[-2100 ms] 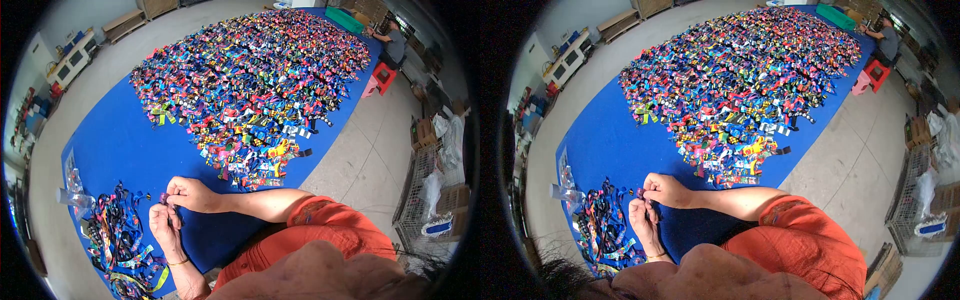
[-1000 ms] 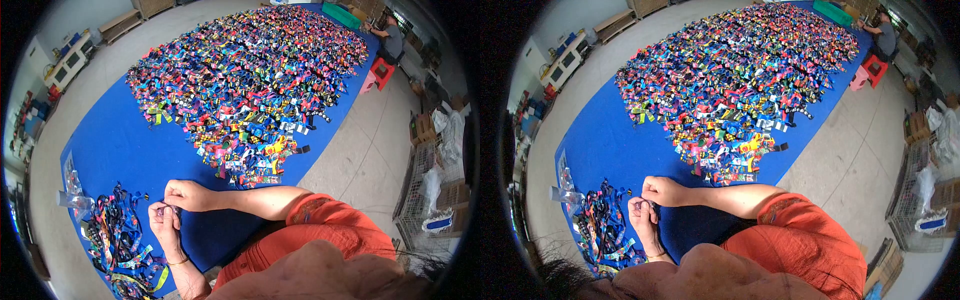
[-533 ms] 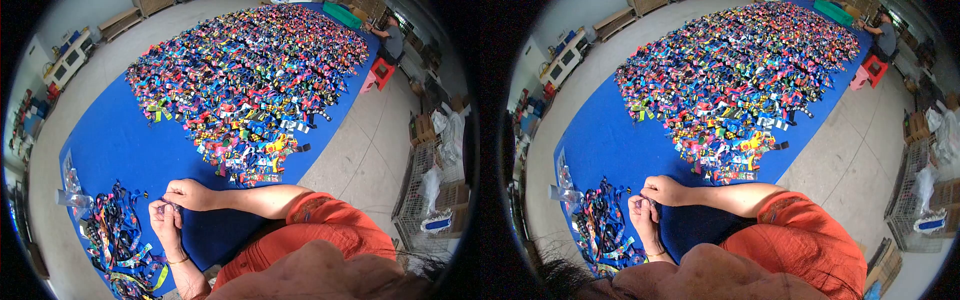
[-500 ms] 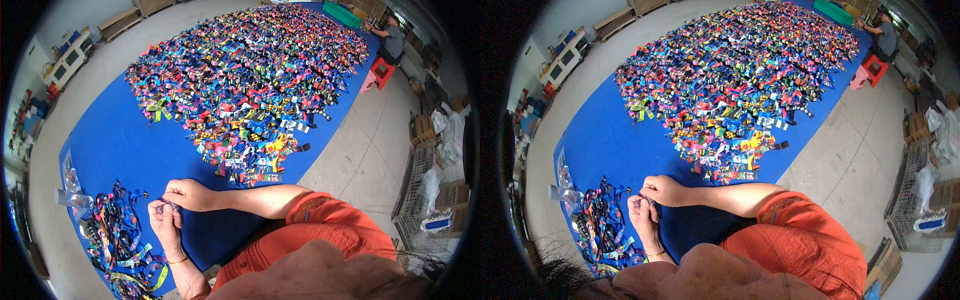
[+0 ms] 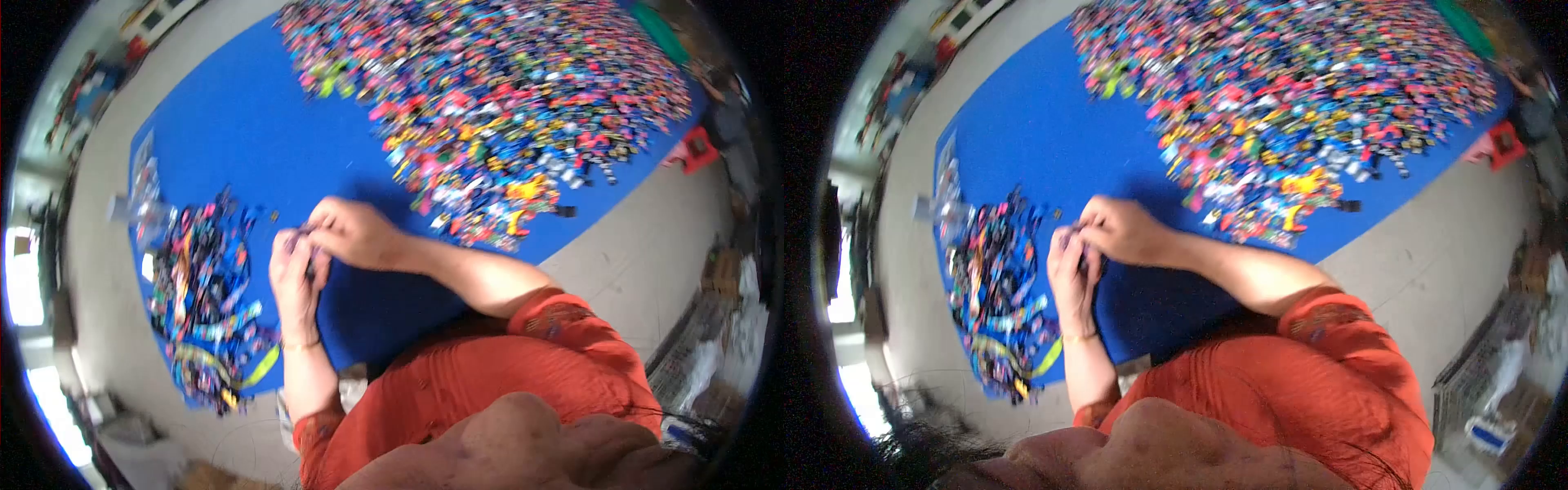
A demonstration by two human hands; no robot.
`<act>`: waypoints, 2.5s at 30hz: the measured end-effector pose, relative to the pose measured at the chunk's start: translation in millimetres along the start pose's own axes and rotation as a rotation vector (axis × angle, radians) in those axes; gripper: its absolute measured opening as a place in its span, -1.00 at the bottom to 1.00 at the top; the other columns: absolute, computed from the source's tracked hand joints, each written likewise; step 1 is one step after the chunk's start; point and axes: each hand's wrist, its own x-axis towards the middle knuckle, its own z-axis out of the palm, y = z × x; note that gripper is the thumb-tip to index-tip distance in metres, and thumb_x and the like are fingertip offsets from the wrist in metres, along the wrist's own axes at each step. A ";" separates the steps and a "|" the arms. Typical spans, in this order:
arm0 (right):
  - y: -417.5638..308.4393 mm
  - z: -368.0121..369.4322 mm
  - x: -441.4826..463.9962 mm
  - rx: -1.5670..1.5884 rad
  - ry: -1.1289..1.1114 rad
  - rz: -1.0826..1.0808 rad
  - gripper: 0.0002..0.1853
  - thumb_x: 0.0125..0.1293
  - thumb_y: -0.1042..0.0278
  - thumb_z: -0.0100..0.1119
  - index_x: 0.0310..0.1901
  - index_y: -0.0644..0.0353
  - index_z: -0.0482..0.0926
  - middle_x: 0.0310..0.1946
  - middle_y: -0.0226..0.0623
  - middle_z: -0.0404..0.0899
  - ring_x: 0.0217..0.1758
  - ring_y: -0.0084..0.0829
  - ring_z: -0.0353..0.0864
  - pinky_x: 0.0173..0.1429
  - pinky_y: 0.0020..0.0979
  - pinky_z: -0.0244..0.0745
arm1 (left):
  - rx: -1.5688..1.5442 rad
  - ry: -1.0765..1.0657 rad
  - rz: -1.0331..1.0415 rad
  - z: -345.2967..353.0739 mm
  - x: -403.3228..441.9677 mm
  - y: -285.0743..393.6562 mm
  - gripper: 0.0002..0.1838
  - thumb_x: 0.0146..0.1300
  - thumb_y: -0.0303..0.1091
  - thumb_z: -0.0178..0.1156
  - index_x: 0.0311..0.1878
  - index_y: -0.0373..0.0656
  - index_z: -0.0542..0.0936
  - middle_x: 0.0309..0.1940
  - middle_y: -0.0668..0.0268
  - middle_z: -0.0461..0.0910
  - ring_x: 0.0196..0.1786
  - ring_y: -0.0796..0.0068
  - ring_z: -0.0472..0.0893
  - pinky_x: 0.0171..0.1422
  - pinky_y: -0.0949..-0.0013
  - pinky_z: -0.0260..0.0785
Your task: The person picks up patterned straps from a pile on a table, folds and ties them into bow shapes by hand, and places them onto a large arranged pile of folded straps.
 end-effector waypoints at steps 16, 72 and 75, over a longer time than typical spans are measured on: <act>-1.1 -10.2 8.1 0.251 -0.141 0.294 -0.83 0.48 0.33 0.23 -0.07 0.24 0.59 -0.44 -0.49 0.57 -0.57 -0.75 0.33 -0.52 -0.59 0.16 | -0.099 -0.140 0.006 -14.7 10.9 -9.2 -0.76 0.51 -0.22 0.20 -0.07 -0.18 0.43 -0.41 0.13 0.67 -0.53 0.51 0.59 -0.43 0.55 0.42; 4.6 -21.8 14.9 0.448 -0.243 0.430 -0.70 0.39 0.23 0.38 -0.07 0.26 0.55 -0.54 -0.46 0.43 -0.65 -0.64 0.28 -0.59 -0.54 0.14 | -0.073 -0.207 0.051 -17.4 12.4 -11.8 -0.83 0.42 -0.37 0.32 -0.20 -0.15 0.49 -0.39 0.27 0.62 -0.42 0.54 0.59 -0.34 0.51 0.45; 5.5 -21.7 14.1 0.406 -0.227 0.377 -0.71 0.41 0.21 0.36 -0.08 0.25 0.56 -0.55 -0.45 0.46 -0.65 -0.62 0.33 -0.60 -0.53 0.18 | -0.087 -0.215 0.033 -16.0 11.8 -11.0 -0.83 0.43 -0.37 0.31 -0.20 -0.15 0.48 -0.41 0.27 0.61 -0.47 0.54 0.57 -0.38 0.51 0.43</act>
